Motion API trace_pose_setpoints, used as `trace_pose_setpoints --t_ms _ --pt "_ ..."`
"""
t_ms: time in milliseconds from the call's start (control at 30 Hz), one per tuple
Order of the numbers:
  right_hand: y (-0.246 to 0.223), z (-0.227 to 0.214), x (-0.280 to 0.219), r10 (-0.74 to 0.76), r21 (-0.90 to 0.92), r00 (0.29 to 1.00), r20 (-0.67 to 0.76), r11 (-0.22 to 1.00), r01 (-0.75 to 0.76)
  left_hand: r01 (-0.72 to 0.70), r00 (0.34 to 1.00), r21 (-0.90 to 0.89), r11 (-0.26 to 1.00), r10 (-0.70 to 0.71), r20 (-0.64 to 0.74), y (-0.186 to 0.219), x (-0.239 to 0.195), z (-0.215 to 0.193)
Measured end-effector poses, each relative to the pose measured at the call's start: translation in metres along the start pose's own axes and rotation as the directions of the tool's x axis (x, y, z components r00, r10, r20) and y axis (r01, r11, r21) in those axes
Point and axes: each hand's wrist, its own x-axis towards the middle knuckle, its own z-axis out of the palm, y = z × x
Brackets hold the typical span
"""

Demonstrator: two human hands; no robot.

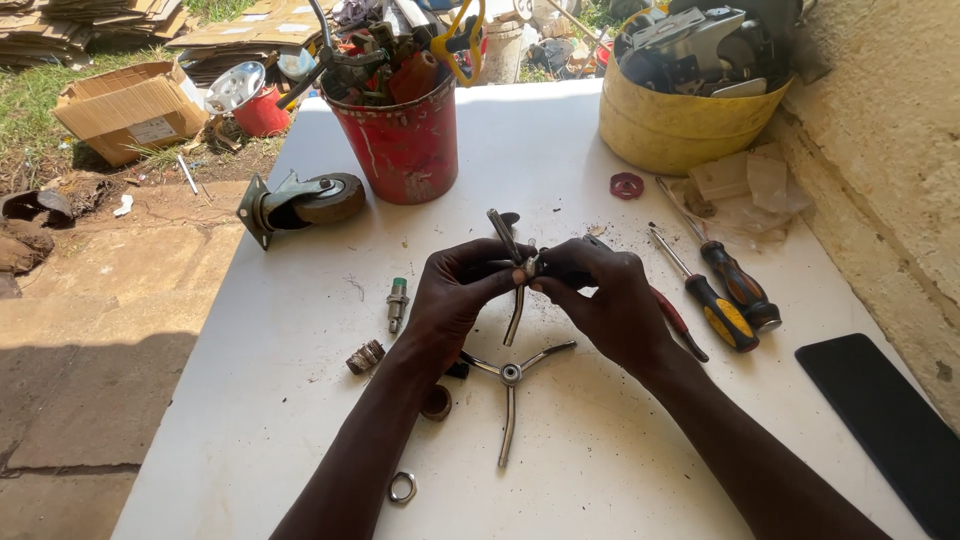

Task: The person uses pliers to manipulate a brass-colored mechanical component on a white table. They then pick up a metal rod and a small cylindrical part, assembling them by hand. The person continues to handle various small metal pieces and tools, including a screwdriver, while working on the assembly.

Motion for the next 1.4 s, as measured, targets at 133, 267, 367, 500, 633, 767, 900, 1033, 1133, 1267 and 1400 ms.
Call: trace_pose_setpoints --t_ms 133,267,367,500,633,767,900,1033,1133,1267,1400 --pt "0.008 0.003 -0.003 0.037 0.070 0.999 -0.006 0.997 -0.036 -0.007 1.000 0.061 0.998 0.007 -0.008 0.004 -0.003 0.004" --pt "0.006 0.004 0.000 0.106 0.245 0.994 -0.010 0.964 -0.100 0.005 0.999 0.055 0.998 -0.003 -0.032 0.006 -0.001 0.007" --pt "0.010 0.006 0.001 0.099 0.279 0.995 -0.005 0.956 -0.094 -0.001 0.999 0.067 0.998 0.004 -0.039 0.015 -0.003 0.010" --pt "0.018 0.007 0.000 0.119 0.282 0.993 0.011 0.952 -0.117 -0.006 1.000 0.083 0.997 0.008 -0.028 0.005 -0.001 0.005" --pt "0.022 0.008 0.001 0.171 0.349 0.985 0.034 0.921 -0.172 -0.008 1.000 0.106 0.994 0.011 -0.023 0.008 -0.002 0.008" --pt "0.016 0.008 0.001 0.235 0.419 0.970 0.065 0.876 -0.241 -0.016 0.999 0.130 0.991 0.020 -0.029 0.004 -0.001 0.005" --pt "0.011 0.009 0.001 0.293 0.469 0.951 0.099 0.829 -0.305 -0.016 0.999 0.147 0.989 0.020 -0.025 0.002 0.001 0.004" --pt "0.005 0.008 0.000 0.378 0.541 0.914 0.147 0.743 -0.394 -0.047 0.998 0.168 0.985 0.053 -0.034 0.001 0.001 0.001" --pt "0.008 0.004 0.005 0.404 0.587 0.906 0.129 0.705 -0.398 -0.083 0.990 0.135 0.987 0.097 -0.101 0.021 0.002 0.007" --pt "0.016 0.004 0.003 0.471 0.631 0.878 0.090 0.655 -0.416 -0.107 0.962 0.096 0.990 0.127 -0.242 0.011 0.007 -0.009" --pt "0.027 0.004 0.004 0.460 0.657 0.883 0.088 0.640 -0.398 -0.122 0.939 0.069 0.990 0.137 -0.315 0.007 0.012 -0.017"
